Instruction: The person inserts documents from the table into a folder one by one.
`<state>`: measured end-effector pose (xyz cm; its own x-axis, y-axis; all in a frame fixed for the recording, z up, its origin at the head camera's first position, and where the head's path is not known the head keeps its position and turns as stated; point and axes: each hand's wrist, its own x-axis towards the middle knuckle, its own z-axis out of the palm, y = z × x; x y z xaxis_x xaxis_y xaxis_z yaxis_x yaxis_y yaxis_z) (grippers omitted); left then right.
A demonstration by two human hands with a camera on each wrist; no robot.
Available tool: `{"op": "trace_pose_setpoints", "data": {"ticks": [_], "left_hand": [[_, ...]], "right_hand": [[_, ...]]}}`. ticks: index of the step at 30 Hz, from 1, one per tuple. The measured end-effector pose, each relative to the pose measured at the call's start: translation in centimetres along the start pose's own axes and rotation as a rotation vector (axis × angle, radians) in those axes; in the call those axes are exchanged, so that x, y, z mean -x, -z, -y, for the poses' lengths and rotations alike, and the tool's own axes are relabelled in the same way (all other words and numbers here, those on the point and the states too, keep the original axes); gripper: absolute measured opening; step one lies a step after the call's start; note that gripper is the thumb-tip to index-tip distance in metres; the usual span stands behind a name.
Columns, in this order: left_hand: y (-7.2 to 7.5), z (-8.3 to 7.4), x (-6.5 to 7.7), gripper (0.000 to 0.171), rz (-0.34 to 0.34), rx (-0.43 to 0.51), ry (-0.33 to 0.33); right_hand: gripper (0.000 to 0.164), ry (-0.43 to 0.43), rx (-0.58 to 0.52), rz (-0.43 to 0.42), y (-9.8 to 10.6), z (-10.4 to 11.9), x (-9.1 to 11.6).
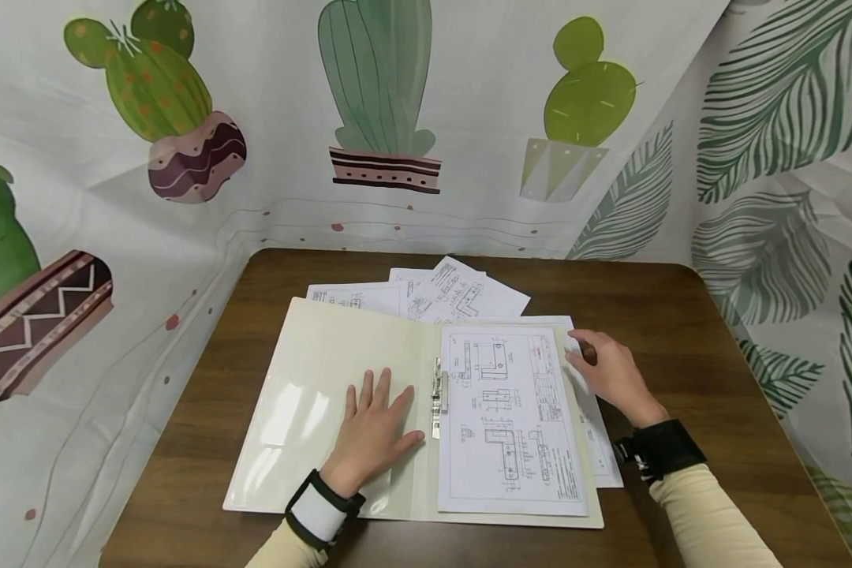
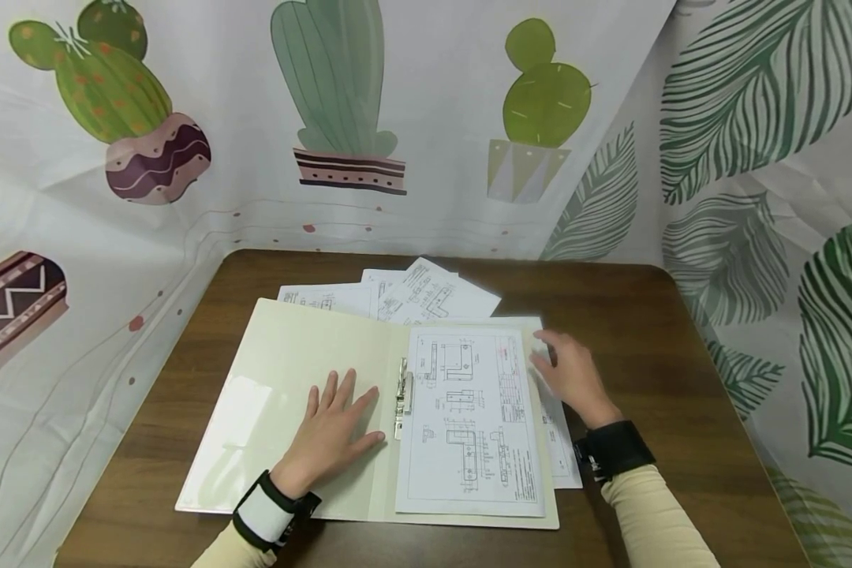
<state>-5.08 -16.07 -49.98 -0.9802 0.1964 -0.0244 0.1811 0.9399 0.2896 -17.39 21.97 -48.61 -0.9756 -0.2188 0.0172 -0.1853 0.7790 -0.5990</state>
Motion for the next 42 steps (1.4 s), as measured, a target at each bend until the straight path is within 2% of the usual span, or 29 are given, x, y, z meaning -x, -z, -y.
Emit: {"op": "trace_pose_setpoints", "data": {"ticks": [6, 10, 17, 25, 32, 42], "left_hand": [[-0.1, 0.1, 0.0, 0.068, 0.005, 0.005, 0.002], [-0.2, 0.1, 0.0, 0.069, -0.003, 0.006, -0.006], [-0.2, 0.3, -0.1, 0.068, -0.015, -0.014, -0.02], [-0.1, 0.4, 0.0, 0.068, -0.003, -0.023, -0.016], [0.1, 0.3, 0.0, 0.068, -0.006, -0.015, -0.029], [0.0, 0.4, 0.0, 0.069, 0.005, -0.014, -0.019]], "right_hand": [[0.058, 0.032, 0.028, 0.039, 0.7, 1.1, -2.2], [0.068, 0.027, 0.052, 0.1, 0.9, 2.3, -4.4], [0.079, -0.015, 0.056, 0.192, -0.2, 4.3, -7.8], [0.076, -0.07, 0.091, 0.229, -2.6, 5.9, -10.8], [0.074, -0.089, 0.152, 0.256, -3.9, 5.8, -12.3], [0.069, -0.13, 0.22, 0.21, -5.5, 6.0, -13.7]]}}
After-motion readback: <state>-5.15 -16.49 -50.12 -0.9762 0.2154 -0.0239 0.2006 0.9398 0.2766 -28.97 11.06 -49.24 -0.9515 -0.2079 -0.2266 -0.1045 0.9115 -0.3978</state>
